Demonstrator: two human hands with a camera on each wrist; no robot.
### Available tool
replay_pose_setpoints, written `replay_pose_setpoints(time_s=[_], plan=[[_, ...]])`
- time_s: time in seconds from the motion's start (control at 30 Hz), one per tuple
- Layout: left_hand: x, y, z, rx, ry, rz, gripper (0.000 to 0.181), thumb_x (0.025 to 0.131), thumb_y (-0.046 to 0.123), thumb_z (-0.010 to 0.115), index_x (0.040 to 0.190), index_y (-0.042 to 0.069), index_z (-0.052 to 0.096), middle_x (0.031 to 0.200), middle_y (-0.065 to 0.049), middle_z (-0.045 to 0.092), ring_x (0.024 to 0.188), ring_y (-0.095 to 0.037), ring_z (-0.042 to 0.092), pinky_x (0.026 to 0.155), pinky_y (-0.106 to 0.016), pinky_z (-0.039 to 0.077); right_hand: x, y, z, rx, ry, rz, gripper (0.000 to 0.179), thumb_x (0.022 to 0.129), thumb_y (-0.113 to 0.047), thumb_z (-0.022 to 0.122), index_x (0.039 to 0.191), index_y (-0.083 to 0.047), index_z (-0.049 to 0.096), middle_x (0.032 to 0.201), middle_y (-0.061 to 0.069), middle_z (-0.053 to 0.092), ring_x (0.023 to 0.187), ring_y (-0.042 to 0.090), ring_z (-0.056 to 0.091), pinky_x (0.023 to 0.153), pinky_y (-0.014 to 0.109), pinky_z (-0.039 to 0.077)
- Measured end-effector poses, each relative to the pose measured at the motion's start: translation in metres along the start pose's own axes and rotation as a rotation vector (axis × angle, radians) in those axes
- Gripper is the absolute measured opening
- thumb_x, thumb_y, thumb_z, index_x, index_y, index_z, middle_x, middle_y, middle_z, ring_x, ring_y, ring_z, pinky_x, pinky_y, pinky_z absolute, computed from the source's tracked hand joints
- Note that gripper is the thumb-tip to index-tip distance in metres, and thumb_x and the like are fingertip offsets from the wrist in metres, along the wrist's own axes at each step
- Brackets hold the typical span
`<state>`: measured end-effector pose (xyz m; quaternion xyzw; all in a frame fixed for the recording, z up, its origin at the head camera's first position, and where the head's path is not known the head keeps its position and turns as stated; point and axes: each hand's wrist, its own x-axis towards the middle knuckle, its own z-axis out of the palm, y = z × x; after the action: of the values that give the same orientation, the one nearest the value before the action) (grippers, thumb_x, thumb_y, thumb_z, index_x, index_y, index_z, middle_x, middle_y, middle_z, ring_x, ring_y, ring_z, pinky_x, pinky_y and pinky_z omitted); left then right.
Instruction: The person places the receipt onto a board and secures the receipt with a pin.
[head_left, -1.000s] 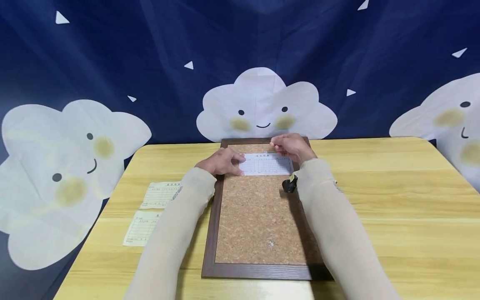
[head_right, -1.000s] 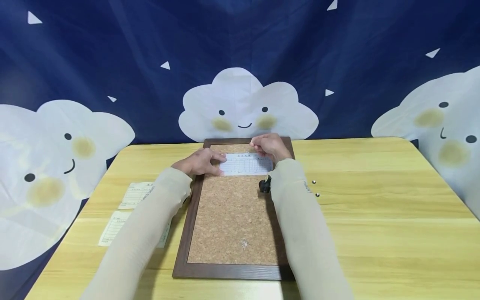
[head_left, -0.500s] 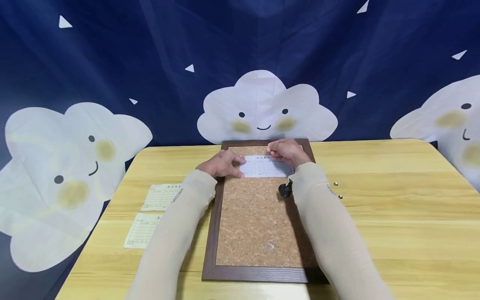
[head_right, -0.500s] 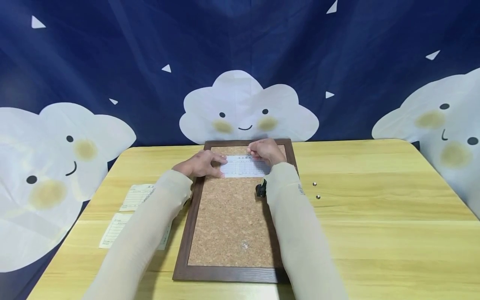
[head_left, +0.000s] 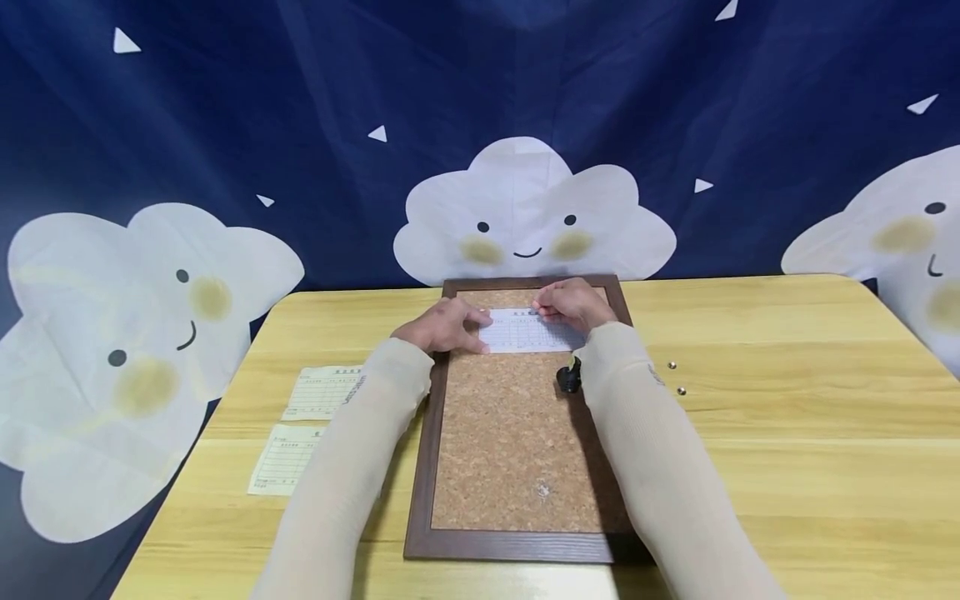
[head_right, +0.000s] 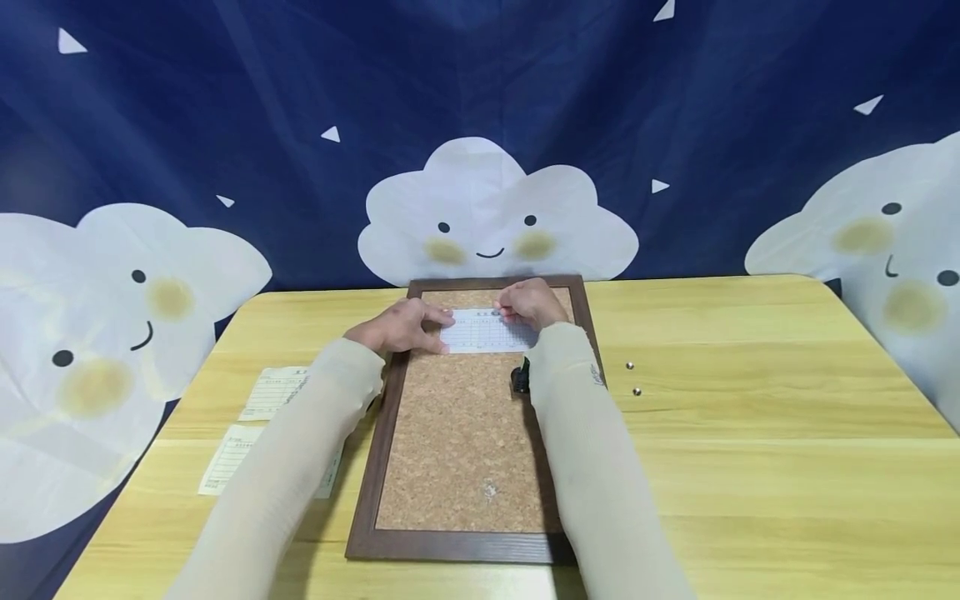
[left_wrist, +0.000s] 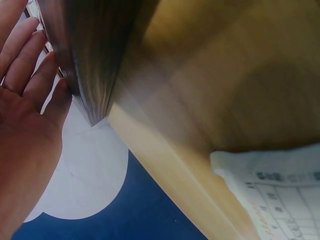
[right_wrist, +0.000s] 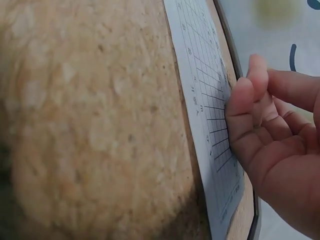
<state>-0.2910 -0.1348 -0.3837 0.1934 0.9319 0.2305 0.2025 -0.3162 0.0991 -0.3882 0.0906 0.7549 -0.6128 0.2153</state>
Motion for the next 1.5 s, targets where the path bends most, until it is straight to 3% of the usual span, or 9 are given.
replay_pose_setpoints(time_s=[0.3,0.7,1.27,1.5], plan=[[-0.0002,-0.0026,-0.0002,-0.035,0.005,-0.001,0.055,0.085,0.02,0.082,0.136,0.014,0.064,0.149,-0.004,0.051,0.142,-0.023,0.036,0.116,-0.036,0.031,0.0011,-0.0009,0.0024,-0.032,-0.019,0.002,0.011,0.102,-0.001,0.052,0.104,0.006,0.061,0.079,0.004,0.062,0.065,0.008,0.057,0.061,0.018,0.051],[0.0006,-0.0009,-0.0041,-0.035,0.012,-0.012,0.055,0.085,0.021,0.082,0.137,0.015,0.063,0.15,-0.002,0.05,0.144,-0.024,0.034,0.116,-0.037,0.03,0.0026,-0.0067,-0.0005,-0.05,-0.015,0.024,0.019,0.101,-0.001,0.054,0.117,0.008,0.061,0.082,0.005,0.065,0.068,0.009,0.062,0.066,0.02,0.055],[0.0005,-0.0033,-0.0005,-0.053,0.01,0.009,0.055,0.085,0.019,0.082,0.136,0.013,0.064,0.15,-0.004,0.05,0.142,-0.024,0.036,0.115,-0.037,0.031,0.0021,-0.0053,0.001,-0.198,-0.051,-0.001,0.014,0.101,0.001,0.052,0.104,0.007,0.064,0.073,0.004,0.062,0.065,0.01,0.058,0.062,0.02,0.052],[0.0004,-0.0037,0.0014,-0.064,0.004,-0.003,0.055,0.085,0.019,0.082,0.136,0.014,0.064,0.15,-0.003,0.05,0.143,-0.024,0.035,0.116,-0.037,0.03,0.0007,-0.0055,0.003,-0.234,-0.069,-0.02,0.016,0.101,0.002,0.052,0.108,0.01,0.064,0.07,0.003,0.06,0.062,0.008,0.057,0.061,0.018,0.052]])
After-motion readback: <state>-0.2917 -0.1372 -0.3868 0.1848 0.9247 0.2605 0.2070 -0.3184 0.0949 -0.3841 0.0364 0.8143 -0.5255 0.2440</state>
